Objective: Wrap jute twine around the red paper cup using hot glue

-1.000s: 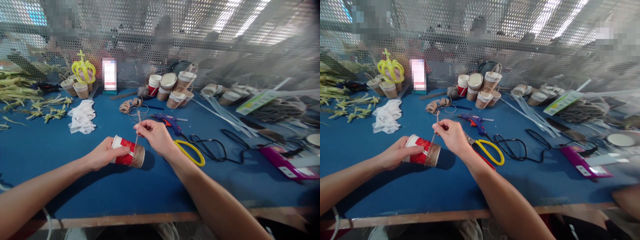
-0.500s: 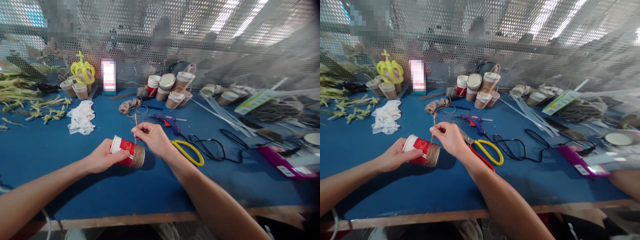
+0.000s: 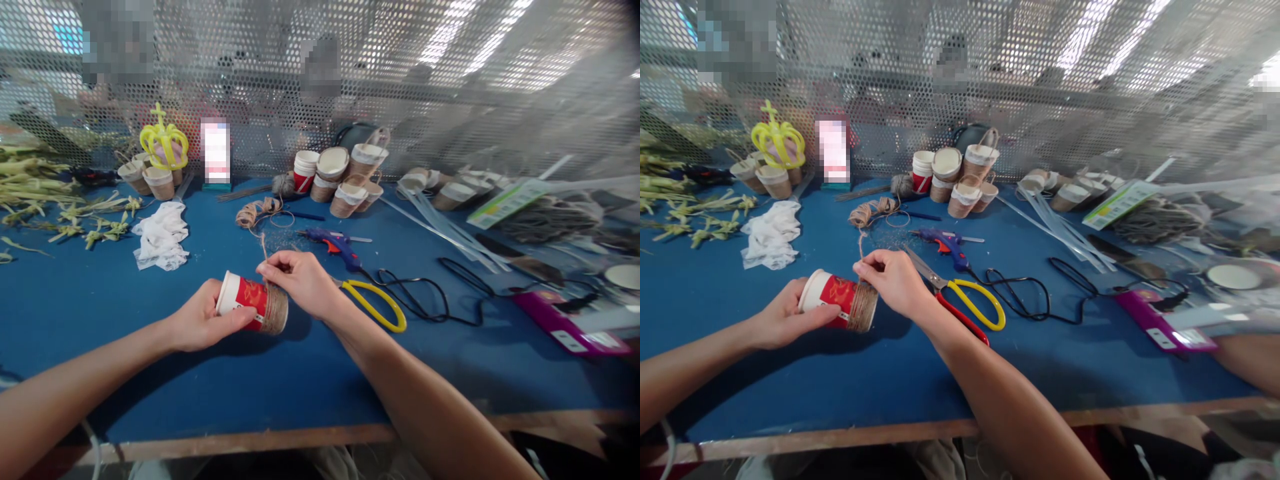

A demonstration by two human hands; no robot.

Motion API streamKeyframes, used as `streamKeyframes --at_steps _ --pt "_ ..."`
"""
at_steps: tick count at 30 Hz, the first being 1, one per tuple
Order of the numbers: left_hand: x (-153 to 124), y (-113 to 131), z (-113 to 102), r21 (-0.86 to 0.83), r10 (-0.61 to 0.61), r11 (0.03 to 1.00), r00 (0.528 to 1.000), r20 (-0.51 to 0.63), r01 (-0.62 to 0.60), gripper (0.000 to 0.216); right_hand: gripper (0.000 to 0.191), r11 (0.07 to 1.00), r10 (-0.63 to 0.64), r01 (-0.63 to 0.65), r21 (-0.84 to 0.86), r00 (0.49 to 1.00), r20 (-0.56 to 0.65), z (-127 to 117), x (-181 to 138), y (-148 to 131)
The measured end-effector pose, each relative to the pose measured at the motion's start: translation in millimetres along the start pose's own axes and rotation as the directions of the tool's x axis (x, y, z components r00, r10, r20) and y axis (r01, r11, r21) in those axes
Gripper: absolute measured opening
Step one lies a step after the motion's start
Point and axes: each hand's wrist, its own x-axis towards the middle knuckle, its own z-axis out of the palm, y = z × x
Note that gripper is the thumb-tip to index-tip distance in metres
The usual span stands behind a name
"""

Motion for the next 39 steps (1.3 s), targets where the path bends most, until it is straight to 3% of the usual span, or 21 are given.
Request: streamKeyframes --at_steps 7,13,18,23,28,31,35,39 --pt "-2 2 -1 0.075 0.085 0.993 0.996 0.034 -0.087 0.012 0.017 1.000 -0.015 0.015 -0.010 1.000 0.022 -1 -2 -3" --pt "-2 2 -1 0.069 0.075 0.995 0.997 0.012 -0.076 0.011 0.017 1.000 0.008 -0.007 -0.009 0.998 0.060 -1 -1 -4" --pt "1 0 0 -0.107 -0.034 0.994 0.997 -0.071 0.026 0.010 0.017 0.998 0.060 -0.062 0.023 0.996 0.071 0 1 0" --pt "3 1 3 -0.393 -0.179 0.912 0.975 -0.129 0.116 0.012 0.021 0.994 0.108 -0.110 0.028 0.991 0.077 1 4 6" --pt "13 5 -1 -0.614 -0.321 0.786 0.899 -0.299 0.076 0.010 0.026 0.996 0.085 -0.084 0.013 0.993 -0.087 -1 9 11" --pt "20 5 -6 -0.668 -0.347 0.742 0.883 -0.316 0.052 0.012 0.027 0.999 0.041 -0.040 0.012 0.987 -0.157 0 6 5" --pt "23 2 -9 -0.669 -0.399 0.740 0.845 -0.356 0.067 0.012 0.020 0.993 -0.068 0.056 -0.106 0.991 -0.117 10 -4 -4" --pt "23 -2 -8 -0.641 -0.368 0.766 0.851 -0.375 0.049 0.014 0.025 0.967 -0.118 0.085 -0.239 0.985 -0.126 18 -9 -6"
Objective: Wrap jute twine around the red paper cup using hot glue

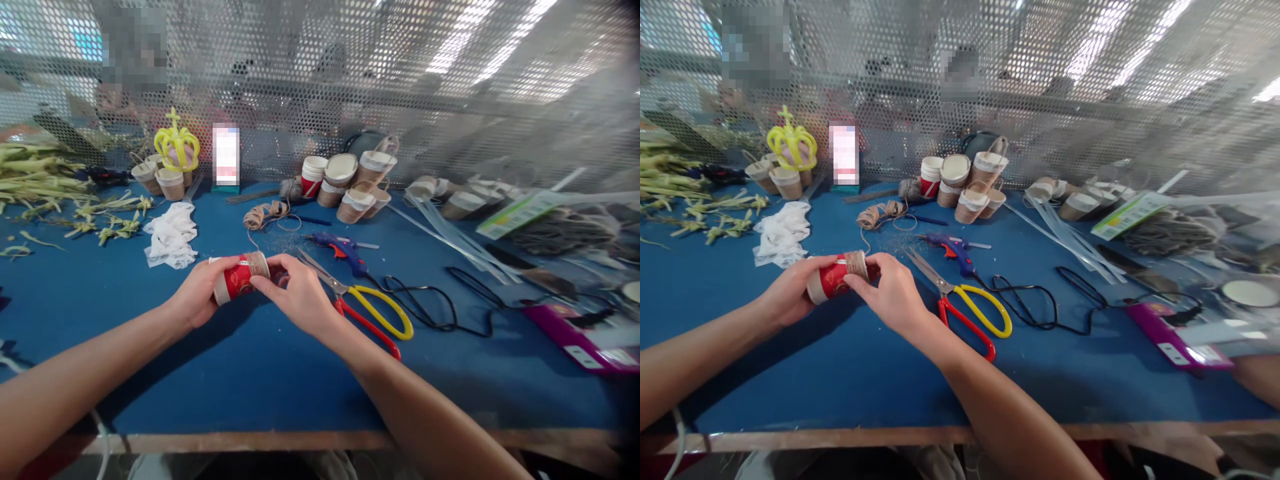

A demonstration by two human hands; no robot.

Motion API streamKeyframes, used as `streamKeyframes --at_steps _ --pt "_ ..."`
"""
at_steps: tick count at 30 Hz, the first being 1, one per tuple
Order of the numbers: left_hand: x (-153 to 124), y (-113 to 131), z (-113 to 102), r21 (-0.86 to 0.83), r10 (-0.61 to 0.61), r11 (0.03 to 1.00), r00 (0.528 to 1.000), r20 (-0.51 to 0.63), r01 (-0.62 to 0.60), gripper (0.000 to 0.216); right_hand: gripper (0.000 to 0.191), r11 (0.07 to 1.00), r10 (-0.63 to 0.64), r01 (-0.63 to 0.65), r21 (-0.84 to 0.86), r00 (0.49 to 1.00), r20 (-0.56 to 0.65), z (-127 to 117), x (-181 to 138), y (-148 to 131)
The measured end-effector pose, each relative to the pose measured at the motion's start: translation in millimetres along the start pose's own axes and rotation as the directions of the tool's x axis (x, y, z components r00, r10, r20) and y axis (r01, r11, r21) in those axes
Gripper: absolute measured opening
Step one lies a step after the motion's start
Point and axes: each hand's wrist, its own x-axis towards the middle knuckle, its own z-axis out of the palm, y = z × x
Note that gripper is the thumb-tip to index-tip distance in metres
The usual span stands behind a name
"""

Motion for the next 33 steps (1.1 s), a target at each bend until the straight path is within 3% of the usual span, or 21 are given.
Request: streamKeyframes --at_steps 6,12,17,21,25,28,31,33 --pt "-2 -1 3 0.016 0.038 0.999 0.998 -0.056 -0.037 0.015 0.019 0.998 -0.037 0.036 -0.044 0.999 -0.022 3 -1 2" --pt "-2 1 2 0.019 0.024 1.000 0.999 -0.024 -0.023 0.013 0.016 1.000 -0.024 0.024 0.002 1.000 -0.016 1 -1 1" --pt "3 5 -1 -0.021 -0.069 0.997 0.997 0.038 0.070 0.017 0.018 0.943 0.157 -0.159 0.292 0.987 0.032 -5 6 2" --pt "6 6 -1 -0.030 -0.158 0.987 0.986 0.058 0.159 0.023 0.022 0.890 0.244 -0.266 0.371 0.964 0.108 -7 10 5" --pt "6 7 -2 -0.010 -0.210 0.977 0.965 0.155 0.214 0.032 0.022 0.809 0.307 -0.362 0.463 0.932 0.193 -6 11 7" --pt "3 11 -5 0.091 -0.147 0.987 0.962 0.231 0.129 0.025 0.025 0.716 0.363 -0.418 0.560 0.907 0.213 -8 12 9" --pt "0 14 -7 0.244 0.027 0.964 0.952 0.304 -0.105 0.025 0.025 0.598 0.416 -0.456 0.659 0.880 0.232 -11 15 11" --pt "-1 15 -8 0.383 0.166 0.877 0.932 0.324 -0.289 0.027 0.020 0.515 0.451 -0.477 0.712 0.857 0.249 -12 16 11"
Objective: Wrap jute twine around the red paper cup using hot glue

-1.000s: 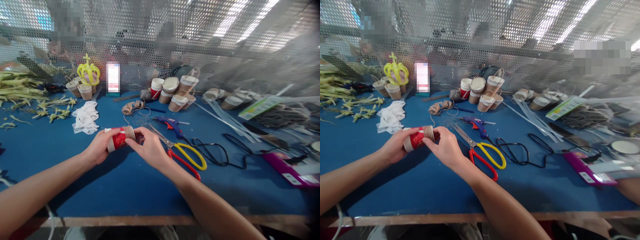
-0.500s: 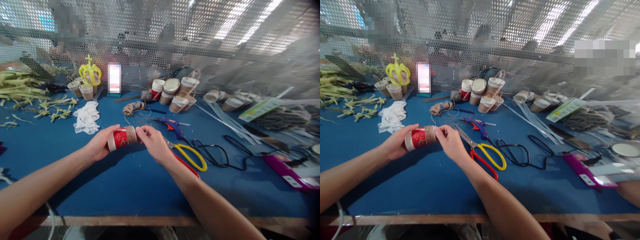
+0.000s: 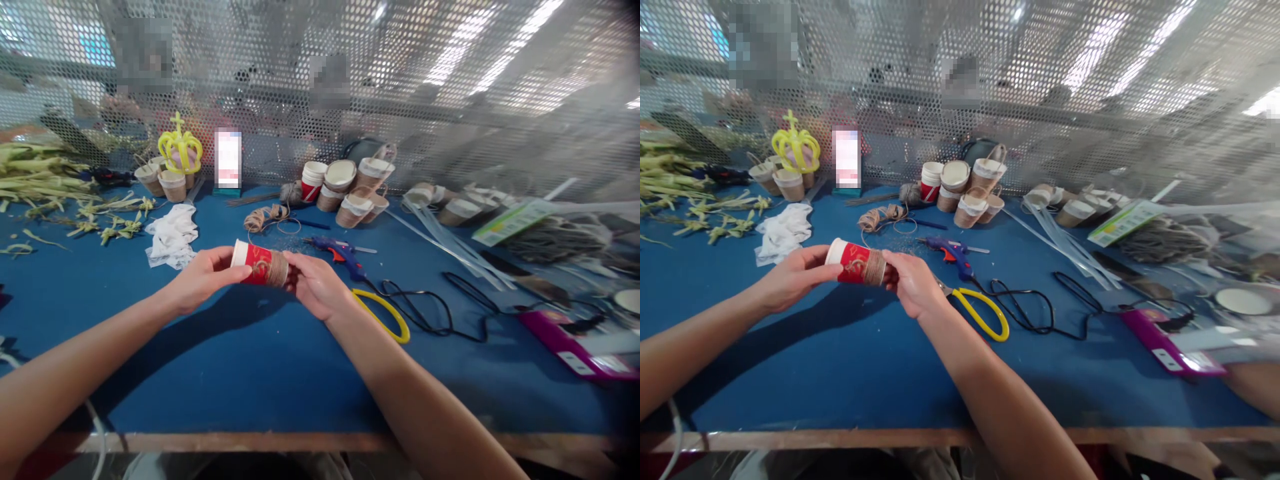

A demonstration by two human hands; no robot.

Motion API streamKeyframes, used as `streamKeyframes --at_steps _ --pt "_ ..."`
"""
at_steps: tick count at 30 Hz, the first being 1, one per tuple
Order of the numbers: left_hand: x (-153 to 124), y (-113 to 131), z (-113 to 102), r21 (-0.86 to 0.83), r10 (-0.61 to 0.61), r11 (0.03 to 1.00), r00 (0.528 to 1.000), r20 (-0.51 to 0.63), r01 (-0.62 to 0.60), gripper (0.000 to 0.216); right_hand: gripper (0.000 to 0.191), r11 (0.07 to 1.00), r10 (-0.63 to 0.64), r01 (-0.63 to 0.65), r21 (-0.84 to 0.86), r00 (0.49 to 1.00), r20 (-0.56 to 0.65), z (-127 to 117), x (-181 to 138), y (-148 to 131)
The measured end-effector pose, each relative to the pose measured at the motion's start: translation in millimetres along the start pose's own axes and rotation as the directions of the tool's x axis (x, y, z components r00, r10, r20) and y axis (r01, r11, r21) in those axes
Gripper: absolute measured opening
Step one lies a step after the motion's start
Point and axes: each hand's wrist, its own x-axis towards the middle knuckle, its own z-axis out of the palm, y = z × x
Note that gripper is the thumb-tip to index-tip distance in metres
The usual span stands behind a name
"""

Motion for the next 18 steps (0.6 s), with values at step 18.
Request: streamKeyframes --at_steps 18 --pt "-3 -1 4 0.652 0.365 0.739 0.914 -0.177 -0.169 0.019 0.015 0.963 0.066 -0.078 0.257 0.996 0.058 17 -12 6"
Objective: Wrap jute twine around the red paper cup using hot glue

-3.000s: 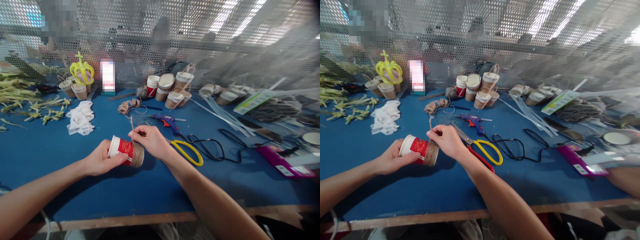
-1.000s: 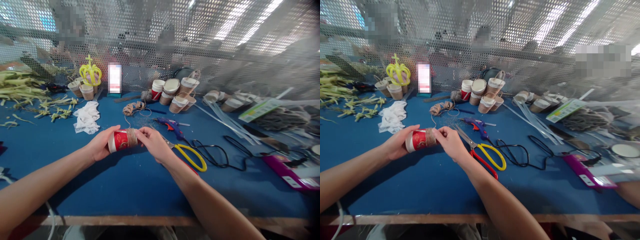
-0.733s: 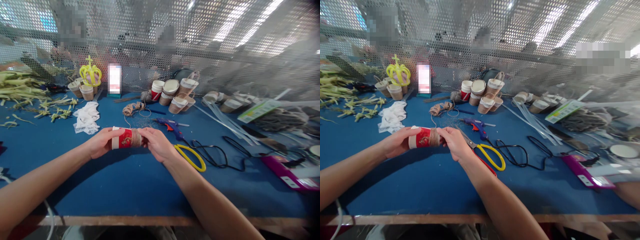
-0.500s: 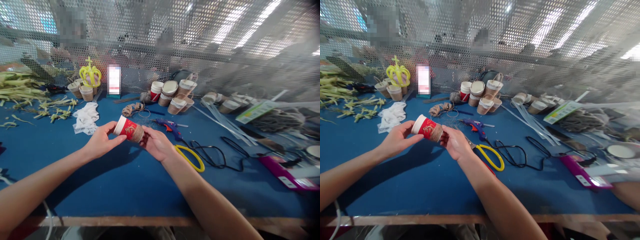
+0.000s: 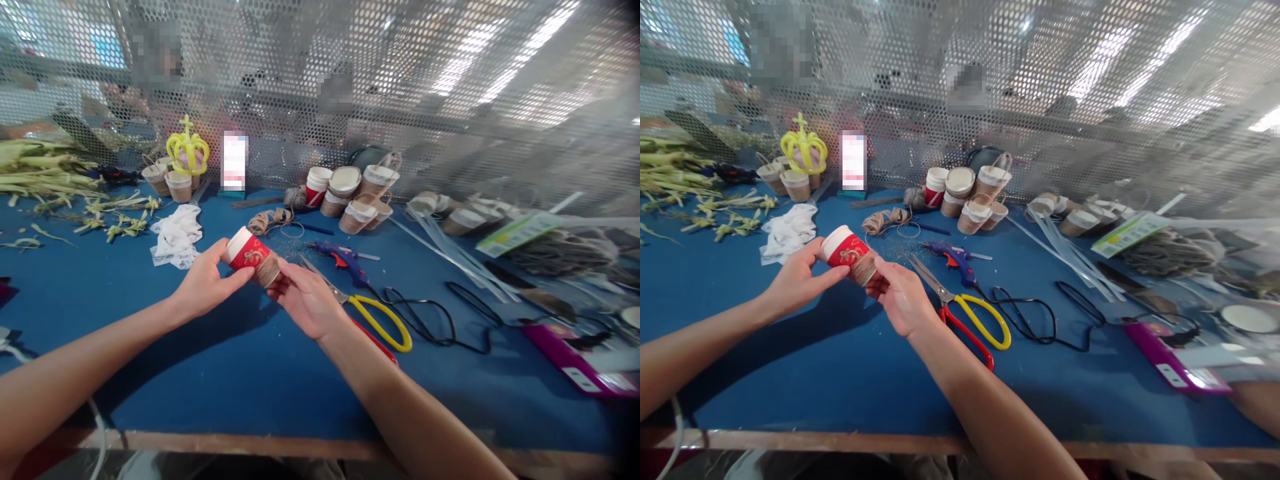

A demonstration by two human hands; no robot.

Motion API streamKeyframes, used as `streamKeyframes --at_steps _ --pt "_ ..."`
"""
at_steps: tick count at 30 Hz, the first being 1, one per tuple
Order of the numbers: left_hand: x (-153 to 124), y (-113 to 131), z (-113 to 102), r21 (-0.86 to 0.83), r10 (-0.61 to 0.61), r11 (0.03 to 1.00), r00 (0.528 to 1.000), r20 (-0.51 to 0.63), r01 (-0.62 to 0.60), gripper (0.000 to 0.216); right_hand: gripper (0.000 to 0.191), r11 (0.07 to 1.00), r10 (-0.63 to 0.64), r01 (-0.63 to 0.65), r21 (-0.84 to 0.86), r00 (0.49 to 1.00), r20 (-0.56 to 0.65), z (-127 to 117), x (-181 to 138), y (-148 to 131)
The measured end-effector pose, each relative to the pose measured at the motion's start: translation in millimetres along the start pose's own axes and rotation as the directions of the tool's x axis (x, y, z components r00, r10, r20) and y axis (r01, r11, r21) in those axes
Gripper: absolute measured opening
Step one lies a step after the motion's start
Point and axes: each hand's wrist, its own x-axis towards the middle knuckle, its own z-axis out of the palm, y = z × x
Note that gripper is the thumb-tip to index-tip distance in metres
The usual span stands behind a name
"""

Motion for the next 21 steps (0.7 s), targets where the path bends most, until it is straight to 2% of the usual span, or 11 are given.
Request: streamKeyframes --at_steps 5,17,19,21 --pt "0 2 -1 0.004 -0.033 0.999 0.999 -0.004 0.033 0.020 0.021 0.999 -0.039 0.040 -0.020 0.998 0.045 -1 -1 2" --pt "2 -3 0 -0.002 -0.041 0.999 0.999 0.001 0.041 0.020 0.028 0.979 -0.131 0.136 -0.154 0.990 0.043 -4 0 5" --pt "5 -2 -6 -0.041 -0.024 0.999 0.999 0.049 0.026 0.021 0.026 0.965 -0.165 0.171 -0.200 0.985 0.049 -5 0 2" --pt "10 -2 -14 -0.157 -0.034 0.985 0.979 0.199 0.066 0.027 0.023 0.940 -0.224 0.228 -0.255 0.974 0.046 -6 -1 -2"
